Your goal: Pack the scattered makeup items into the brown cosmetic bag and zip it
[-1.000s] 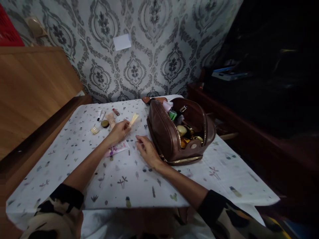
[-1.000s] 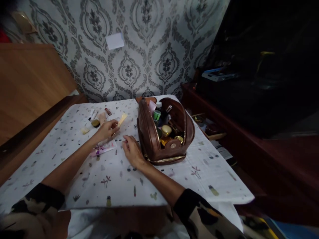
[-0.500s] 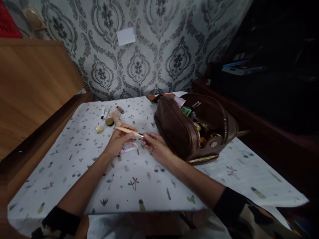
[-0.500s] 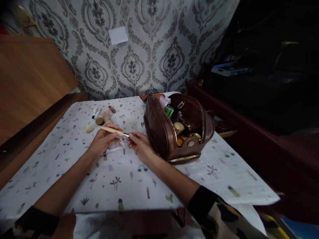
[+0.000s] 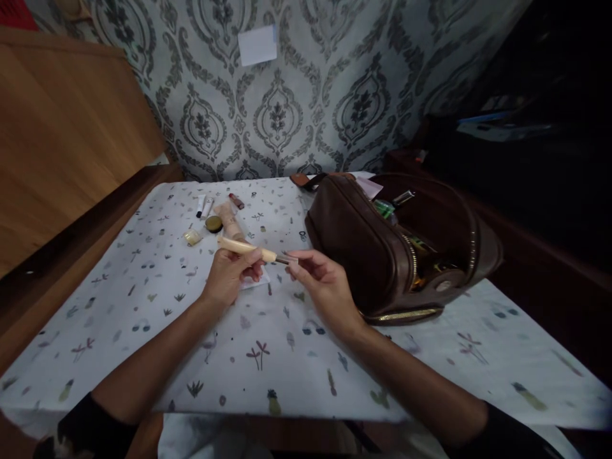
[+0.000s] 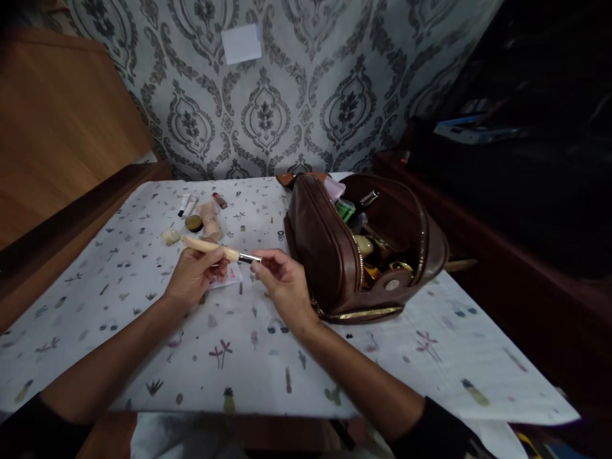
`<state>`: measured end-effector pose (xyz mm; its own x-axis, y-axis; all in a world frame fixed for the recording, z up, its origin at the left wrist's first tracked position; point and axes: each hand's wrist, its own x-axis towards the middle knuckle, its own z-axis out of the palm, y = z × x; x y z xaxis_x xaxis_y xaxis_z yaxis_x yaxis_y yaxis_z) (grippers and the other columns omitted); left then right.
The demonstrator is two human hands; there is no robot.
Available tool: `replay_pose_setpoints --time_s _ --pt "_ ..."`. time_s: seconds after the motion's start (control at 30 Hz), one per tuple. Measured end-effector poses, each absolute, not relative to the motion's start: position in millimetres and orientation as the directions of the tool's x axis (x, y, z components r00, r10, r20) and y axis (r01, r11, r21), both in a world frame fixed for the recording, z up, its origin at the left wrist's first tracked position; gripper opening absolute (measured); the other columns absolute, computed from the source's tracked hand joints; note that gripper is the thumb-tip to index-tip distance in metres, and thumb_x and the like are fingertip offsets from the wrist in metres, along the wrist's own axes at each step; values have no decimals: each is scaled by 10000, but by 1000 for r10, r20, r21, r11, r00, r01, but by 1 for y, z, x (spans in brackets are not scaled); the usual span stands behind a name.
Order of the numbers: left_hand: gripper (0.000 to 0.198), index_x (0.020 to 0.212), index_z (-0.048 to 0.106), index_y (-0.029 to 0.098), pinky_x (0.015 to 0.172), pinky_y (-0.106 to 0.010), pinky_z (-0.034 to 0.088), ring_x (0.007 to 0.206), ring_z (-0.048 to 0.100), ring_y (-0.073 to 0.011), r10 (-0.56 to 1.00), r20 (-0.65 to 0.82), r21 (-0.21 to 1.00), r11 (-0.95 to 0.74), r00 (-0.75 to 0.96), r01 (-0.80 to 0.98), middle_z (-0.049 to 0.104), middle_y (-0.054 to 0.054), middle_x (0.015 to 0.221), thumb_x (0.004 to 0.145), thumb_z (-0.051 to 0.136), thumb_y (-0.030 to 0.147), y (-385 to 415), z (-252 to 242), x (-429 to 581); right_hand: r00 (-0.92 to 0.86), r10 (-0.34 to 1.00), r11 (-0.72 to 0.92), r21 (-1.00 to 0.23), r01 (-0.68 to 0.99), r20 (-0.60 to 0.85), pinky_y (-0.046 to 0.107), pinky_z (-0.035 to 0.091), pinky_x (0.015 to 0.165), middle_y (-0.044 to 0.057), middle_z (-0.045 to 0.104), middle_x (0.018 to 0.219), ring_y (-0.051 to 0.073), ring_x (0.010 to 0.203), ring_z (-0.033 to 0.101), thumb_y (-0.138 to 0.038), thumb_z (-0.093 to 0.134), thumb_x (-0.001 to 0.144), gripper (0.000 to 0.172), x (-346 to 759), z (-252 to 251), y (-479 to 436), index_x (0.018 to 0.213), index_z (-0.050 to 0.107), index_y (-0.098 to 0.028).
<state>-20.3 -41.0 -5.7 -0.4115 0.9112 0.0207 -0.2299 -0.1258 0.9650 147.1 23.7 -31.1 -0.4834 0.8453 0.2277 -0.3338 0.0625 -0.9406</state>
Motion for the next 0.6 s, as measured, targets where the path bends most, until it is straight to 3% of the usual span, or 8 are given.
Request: replay_pose_setpoints --time_s 0.07,0.13,0.2,0.3,0.4,0.5,0.6 --pt "514 613 651 122 405 -172 444 424 536 -74 904 -15 954 -115 -427 -278 603 8 499 522 942 536 -41 -4 -20 -449 812 254 -918 -304 374 304 527 756 15 646 869 155 801 603 -386 812 819 209 149 -28 19 963 753 -246" --pt "526 615 648 120 408 -173 445 429 540 -72 902 -31 945 -114 -431 -307 612 6 513 497 952 534 -41 -3 -19 -430 797 320 -900 -296 424 320 538 799 24 642 945 165 859 618 -370 816 813 220 149 -28 17 981 732 -255" --pt "519 652 655 122 421 -179 462 454 560 -79 902 -32 940 -120 -430 -321 632 5 553 495 958 513 -41 -2 -19 -462 817 217 -926 -309 345 303 545 746 17 644 972 161 844 636 -406 867 751 387 148 -29 18 1058 682 -262" --pt "518 687 653 122 424 -187 469 482 582 -93 903 -30 942 -118 -429 -315 639 4 580 504 956 500 -41 -2 -18 -608 788 -115 -948 -297 95 244 465 530 -2 667 855 144 667 634 -610 822 743 591 146 -30 20 1154 591 -254" --pt "524 690 639 123 423 -189 470 493 590 -99 904 -34 947 -106 -426 -302 640 1 588 507 956 498 -42 -4 -18 -710 701 -329 -915 -232 -72 215 332 426 -8 650 664 115 488 555 -771 676 787 590 146 -29 23 948 590 -210" --pt "507 712 633 129 432 -193 480 504 597 -101 909 -15 950 -118 -416 -291 646 3 610 536 949 484 -42 -5 -18 -684 726 -331 -909 -254 -73 201 305 422 -9 649 647 82 469 523 -688 802 715 546 146 -28 24 787 586 -192" --pt "501 740 634 130 436 -195 486 514 602 -102 910 0 951 -128 -414 -281 659 -3 637 555 941 480 -42 -6 -18 -631 775 -293 -903 -314 -32 194 344 450 -11 670 732 95 558 584 -521 916 636 474 146 -29 25 888 675 -201"
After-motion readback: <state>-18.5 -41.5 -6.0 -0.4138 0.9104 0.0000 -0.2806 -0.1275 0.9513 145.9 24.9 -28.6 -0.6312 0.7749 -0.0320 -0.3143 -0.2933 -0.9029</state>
